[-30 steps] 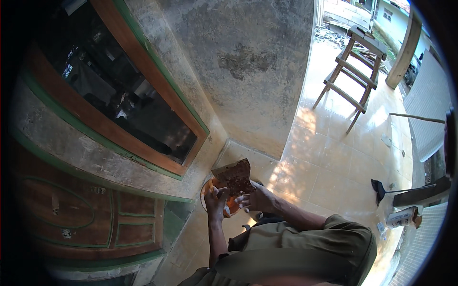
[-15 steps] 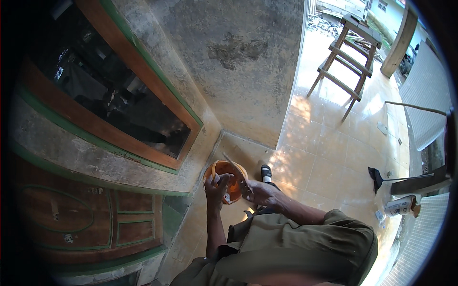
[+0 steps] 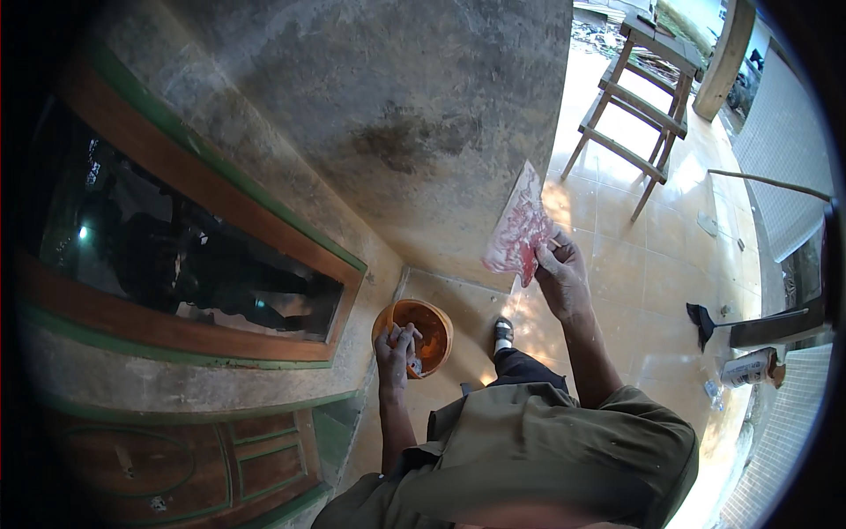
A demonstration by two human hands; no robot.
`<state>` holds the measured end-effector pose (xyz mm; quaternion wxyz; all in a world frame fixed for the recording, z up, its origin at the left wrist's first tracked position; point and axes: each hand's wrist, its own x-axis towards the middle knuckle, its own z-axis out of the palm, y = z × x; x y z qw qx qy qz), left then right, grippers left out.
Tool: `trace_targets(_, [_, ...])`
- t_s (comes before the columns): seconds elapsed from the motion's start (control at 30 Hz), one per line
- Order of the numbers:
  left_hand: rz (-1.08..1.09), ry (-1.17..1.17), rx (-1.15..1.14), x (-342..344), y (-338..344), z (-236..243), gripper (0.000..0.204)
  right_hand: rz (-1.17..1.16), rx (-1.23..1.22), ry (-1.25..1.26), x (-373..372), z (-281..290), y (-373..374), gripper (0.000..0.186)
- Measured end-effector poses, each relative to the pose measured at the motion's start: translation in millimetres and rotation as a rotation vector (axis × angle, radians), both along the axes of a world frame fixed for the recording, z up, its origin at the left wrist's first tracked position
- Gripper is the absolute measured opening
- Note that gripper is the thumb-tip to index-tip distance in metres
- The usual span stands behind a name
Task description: Applying and smoothing plaster or putty on an exterior wall using a handheld scraper tool.
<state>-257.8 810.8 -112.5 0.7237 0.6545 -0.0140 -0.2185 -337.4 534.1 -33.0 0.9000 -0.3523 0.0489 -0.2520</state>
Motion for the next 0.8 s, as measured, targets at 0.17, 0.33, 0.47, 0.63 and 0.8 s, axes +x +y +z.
trace_targets(0.17, [0.054,-0.016,0.067,46.9,-22.8,12.6,0.022,-0.296,-0.414,0.082,52.9,27.2,-35.8,0.024])
trace_targets(0.33, [0.073,-0.043,0.047,86.5,-45.7,24.2,0.021,-0.442,-0.476,0.054,106.5,39.0,-56.5,0.022])
trace_targets(0.47, [0.076,-0.017,0.031,112.7,-53.3,25.0,0.021,-0.527,-0.474,0.016,142.9,41.9,-56.7,0.023])
trace_targets(0.63, [-0.003,0.0,0.026,144.4,-56.1,20.9,0.02,-0.769,-0.615,0.189,157.5,44.4,-51.6,0.02])
trace_targets(0.8, [-0.076,-0.019,0.03,167.4,-58.7,23.0,0.021,-0.947,-0.768,0.341,163.2,43.8,-49.7,0.017])
